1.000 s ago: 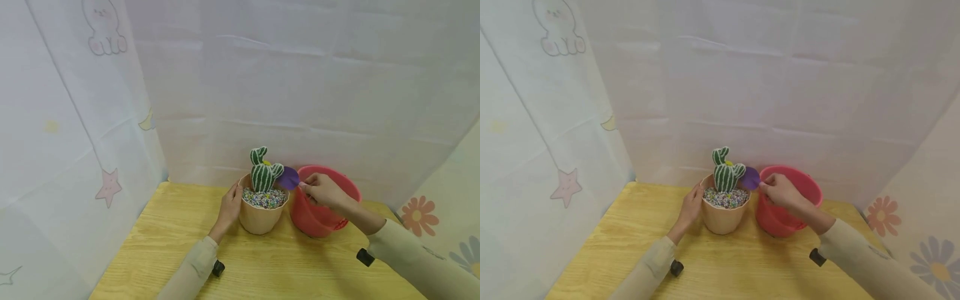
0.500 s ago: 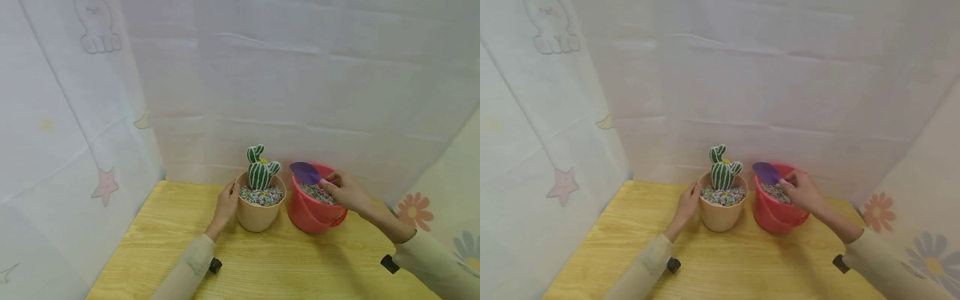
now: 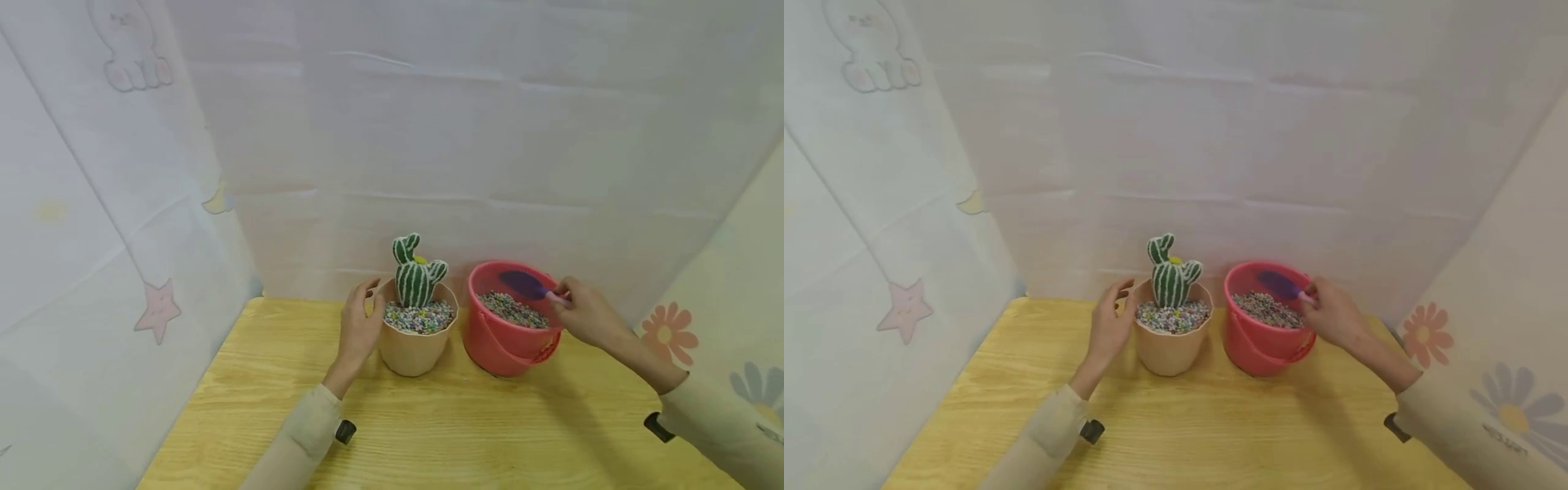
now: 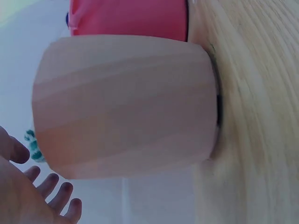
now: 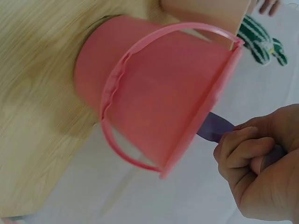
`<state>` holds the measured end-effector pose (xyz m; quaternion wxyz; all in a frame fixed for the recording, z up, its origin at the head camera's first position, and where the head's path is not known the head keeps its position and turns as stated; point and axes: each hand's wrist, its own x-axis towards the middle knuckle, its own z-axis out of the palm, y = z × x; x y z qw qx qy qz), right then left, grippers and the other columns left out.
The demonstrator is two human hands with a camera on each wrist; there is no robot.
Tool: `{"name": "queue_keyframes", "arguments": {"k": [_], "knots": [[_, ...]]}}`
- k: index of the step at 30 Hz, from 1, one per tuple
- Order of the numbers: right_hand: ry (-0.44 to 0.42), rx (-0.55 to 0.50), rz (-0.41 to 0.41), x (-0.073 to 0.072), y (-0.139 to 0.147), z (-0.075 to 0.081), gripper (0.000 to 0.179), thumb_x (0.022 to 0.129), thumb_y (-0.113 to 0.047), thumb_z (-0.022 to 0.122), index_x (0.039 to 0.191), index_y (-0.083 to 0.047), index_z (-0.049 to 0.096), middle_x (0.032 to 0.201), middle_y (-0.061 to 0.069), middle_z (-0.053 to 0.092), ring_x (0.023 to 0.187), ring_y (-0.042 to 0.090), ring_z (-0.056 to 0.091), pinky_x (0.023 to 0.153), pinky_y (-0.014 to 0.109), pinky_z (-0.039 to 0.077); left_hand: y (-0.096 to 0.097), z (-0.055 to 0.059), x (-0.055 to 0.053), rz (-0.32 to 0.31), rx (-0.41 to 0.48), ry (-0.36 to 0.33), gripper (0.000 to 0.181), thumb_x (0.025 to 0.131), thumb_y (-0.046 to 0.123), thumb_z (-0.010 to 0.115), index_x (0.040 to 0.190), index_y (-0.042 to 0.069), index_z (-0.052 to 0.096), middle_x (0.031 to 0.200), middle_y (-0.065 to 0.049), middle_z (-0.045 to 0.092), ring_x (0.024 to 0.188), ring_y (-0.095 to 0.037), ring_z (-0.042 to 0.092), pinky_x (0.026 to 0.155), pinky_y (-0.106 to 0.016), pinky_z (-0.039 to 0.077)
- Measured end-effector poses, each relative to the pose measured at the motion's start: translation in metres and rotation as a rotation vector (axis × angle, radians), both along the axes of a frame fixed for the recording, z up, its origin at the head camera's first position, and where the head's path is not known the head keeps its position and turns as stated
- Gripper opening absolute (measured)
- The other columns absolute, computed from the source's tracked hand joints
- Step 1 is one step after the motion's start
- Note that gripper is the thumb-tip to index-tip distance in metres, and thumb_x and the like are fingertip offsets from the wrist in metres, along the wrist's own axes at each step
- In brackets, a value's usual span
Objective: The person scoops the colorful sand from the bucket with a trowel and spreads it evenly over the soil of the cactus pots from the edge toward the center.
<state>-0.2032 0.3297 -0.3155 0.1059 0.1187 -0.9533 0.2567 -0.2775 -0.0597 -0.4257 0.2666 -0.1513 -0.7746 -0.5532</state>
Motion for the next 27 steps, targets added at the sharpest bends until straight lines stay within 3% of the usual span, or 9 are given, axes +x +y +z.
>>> {"name": "queue_keyframes", "arguments": {"k": [8, 14, 17, 22, 27], "knots": [[-0.009, 0.023, 0.003, -0.016, 0.020, -0.009, 0.021, 0.100, -0.006, 0.059, 0.110, 0.012, 0.059, 0.083, 0.013, 0.064, 0.053, 0.018, 0.046, 0.044, 0.032, 0.037, 0.019, 0.017, 0.021, 0.002, -0.109, 0.177, 0.033, 0.102, 0.011, 0.058, 0.134, 0.005, 0.064, 0.130, -0.013, 0.061, 0.113, -0.029, 0.058, 0.093, -0.046, 0.049], [0.013, 0.087, -0.014, -0.027, 0.029, -0.012, 0.020, 0.097, -0.006, 0.060, 0.108, 0.010, 0.060, 0.082, 0.012, 0.066, 0.051, 0.017, 0.047, 0.044, 0.033, 0.038, 0.046, 0.024, 0.033, 0.006, -0.256, 0.429, 0.030, 0.098, 0.011, 0.058, 0.125, 0.003, 0.068, 0.129, -0.012, 0.063, 0.118, -0.029, 0.059, 0.098, -0.052, 0.046], [0.022, 0.123, -0.019, -0.032, 0.033, -0.011, 0.021, 0.096, -0.006, 0.058, 0.108, 0.010, 0.059, 0.086, 0.016, 0.068, 0.050, 0.017, 0.047, 0.044, 0.033, 0.038, 0.065, 0.027, 0.041, -0.025, -0.315, 0.505, 0.031, 0.094, 0.010, 0.061, 0.123, 0.002, 0.068, 0.126, -0.010, 0.064, 0.118, -0.027, 0.060, 0.101, -0.047, 0.047], [0.024, 0.164, -0.019, -0.038, 0.033, -0.009, 0.020, 0.095, -0.006, 0.059, 0.108, 0.010, 0.060, 0.092, 0.021, 0.069, 0.053, 0.017, 0.050, 0.045, 0.035, 0.040, 0.096, 0.028, 0.052, -0.126, -0.363, 0.517, 0.037, 0.092, 0.008, 0.064, 0.129, 0.003, 0.065, 0.127, -0.010, 0.063, 0.119, -0.024, 0.059, 0.103, -0.036, 0.045], [0.029, 0.202, -0.014, -0.044, 0.033, -0.010, 0.018, 0.093, -0.005, 0.060, 0.106, 0.008, 0.062, 0.091, 0.020, 0.069, 0.057, 0.018, 0.053, 0.048, 0.035, 0.041, 0.122, 0.023, 0.059, -0.182, -0.356, 0.390, 0.048, 0.096, 0.014, 0.064, 0.142, 0.002, 0.055, 0.139, -0.011, 0.054, 0.128, -0.023, 0.051, 0.107, -0.035, 0.042]]}}
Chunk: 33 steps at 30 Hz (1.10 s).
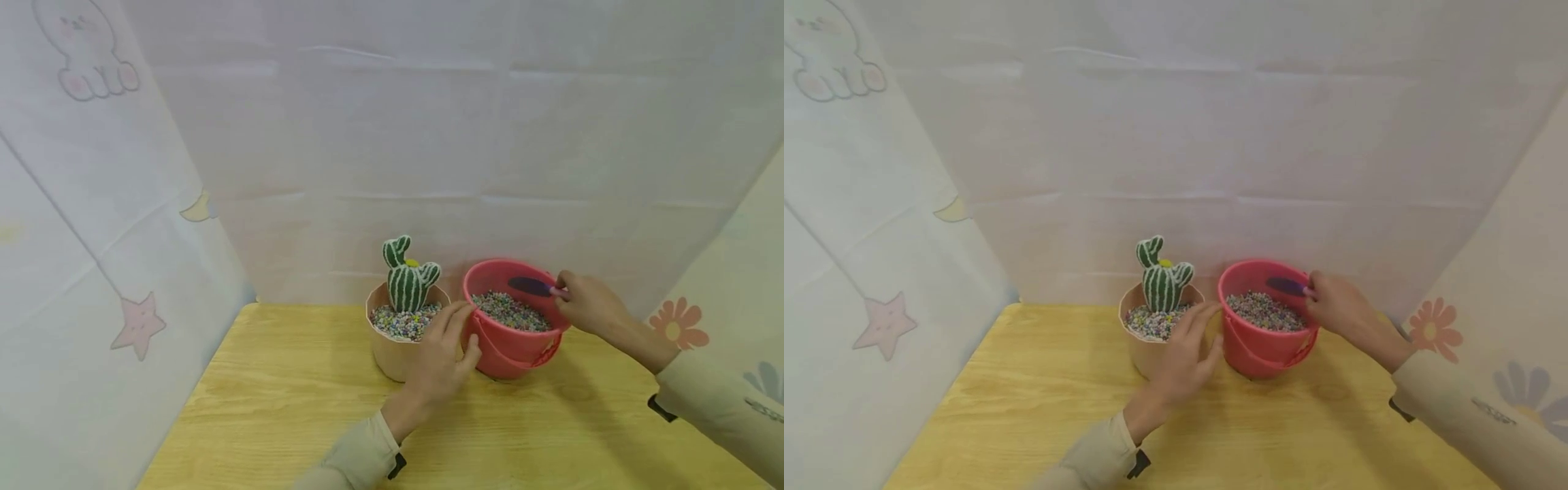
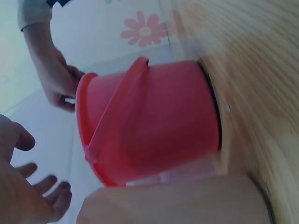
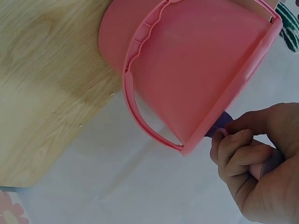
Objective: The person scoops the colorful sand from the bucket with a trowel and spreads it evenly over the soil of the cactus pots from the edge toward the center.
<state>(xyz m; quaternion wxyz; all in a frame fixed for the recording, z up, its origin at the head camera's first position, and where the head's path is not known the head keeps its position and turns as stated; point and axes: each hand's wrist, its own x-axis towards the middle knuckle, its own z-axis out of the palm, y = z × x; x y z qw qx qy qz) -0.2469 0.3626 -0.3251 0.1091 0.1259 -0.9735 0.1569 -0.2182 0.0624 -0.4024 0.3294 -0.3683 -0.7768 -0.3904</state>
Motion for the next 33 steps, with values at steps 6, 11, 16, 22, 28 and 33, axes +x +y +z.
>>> {"name": "queue_keyframes", "arguments": {"k": [6, 11, 16, 22, 28, 33], "knots": [[0.012, 0.014, 0.014, -0.007, 0.000, 0.003, 0.015, 0.092, -0.004, 0.061, 0.102, 0.007, 0.062, 0.084, 0.015, 0.067, 0.056, 0.018, 0.052, 0.049, 0.035, 0.042, 0.021, -0.003, 0.003, 0.090, 0.002, -0.222, 0.068, 0.100, 0.026, 0.062, 0.158, 0.008, 0.032, 0.151, -0.012, 0.041, 0.136, -0.026, 0.043, 0.109, -0.047, 0.039], [0.002, -0.003, 0.019, -0.009, 0.002, 0.004, 0.016, 0.092, -0.004, 0.061, 0.102, 0.008, 0.062, 0.084, 0.015, 0.067, 0.055, 0.017, 0.051, 0.048, 0.035, 0.041, 0.033, -0.002, 0.003, 0.094, 0.018, -0.360, 0.077, 0.103, 0.034, 0.058, 0.164, 0.012, 0.017, 0.161, -0.012, 0.027, 0.144, -0.027, 0.031, 0.113, -0.050, 0.033], [-0.007, -0.008, 0.022, -0.011, 0.004, 0.002, 0.015, 0.093, -0.004, 0.063, 0.101, 0.008, 0.062, 0.086, 0.017, 0.068, 0.057, 0.017, 0.051, 0.049, 0.034, 0.041, 0.044, -0.006, 0.002, 0.039, 0.045, -0.398, 0.077, 0.104, 0.033, 0.056, 0.164, 0.012, 0.013, 0.166, -0.012, 0.016, 0.148, -0.028, 0.026, 0.114, -0.047, 0.032], [-0.001, -0.001, 0.045, -0.018, 0.006, -0.004, 0.011, 0.092, -0.003, 0.064, 0.097, 0.006, 0.062, 0.085, 0.015, 0.067, 0.058, 0.018, 0.052, 0.050, 0.034, 0.041, 0.056, -0.013, 0.002, 0.019, 0.108, -0.467, 0.080, 0.104, 0.031, 0.055, 0.165, 0.011, 0.008, 0.168, -0.012, 0.010, 0.152, -0.028, 0.014, 0.117, -0.049, 0.025], [0.004, 0.039, 0.076, -0.025, 0.003, -0.006, 0.004, 0.090, 0.000, 0.064, 0.086, 0.001, 0.062, 0.076, 0.007, 0.063, 0.059, 0.017, 0.049, 0.052, 0.034, 0.040, 0.065, -0.019, -0.006, -0.001, 0.230, -0.550, 0.082, 0.105, 0.036, 0.053, 0.165, 0.015, 0.001, 0.169, -0.004, 0.004, 0.151, -0.020, 0.015, 0.116, -0.047, 0.028], [-0.024, 0.044, 0.083, -0.028, 0.002, -0.005, 0.012, 0.088, 0.002, 0.062, 0.079, -0.004, 0.057, 0.070, 0.003, 0.056, 0.056, 0.016, 0.044, 0.051, 0.033, 0.036, 0.068, -0.027, -0.015, -0.036, 0.335, -0.625, 0.084, 0.104, 0.046, 0.054, 0.165, 0.028, 0.000, 0.168, 0.003, 0.011, 0.150, -0.016, 0.018, 0.115, -0.048, 0.029]]}}
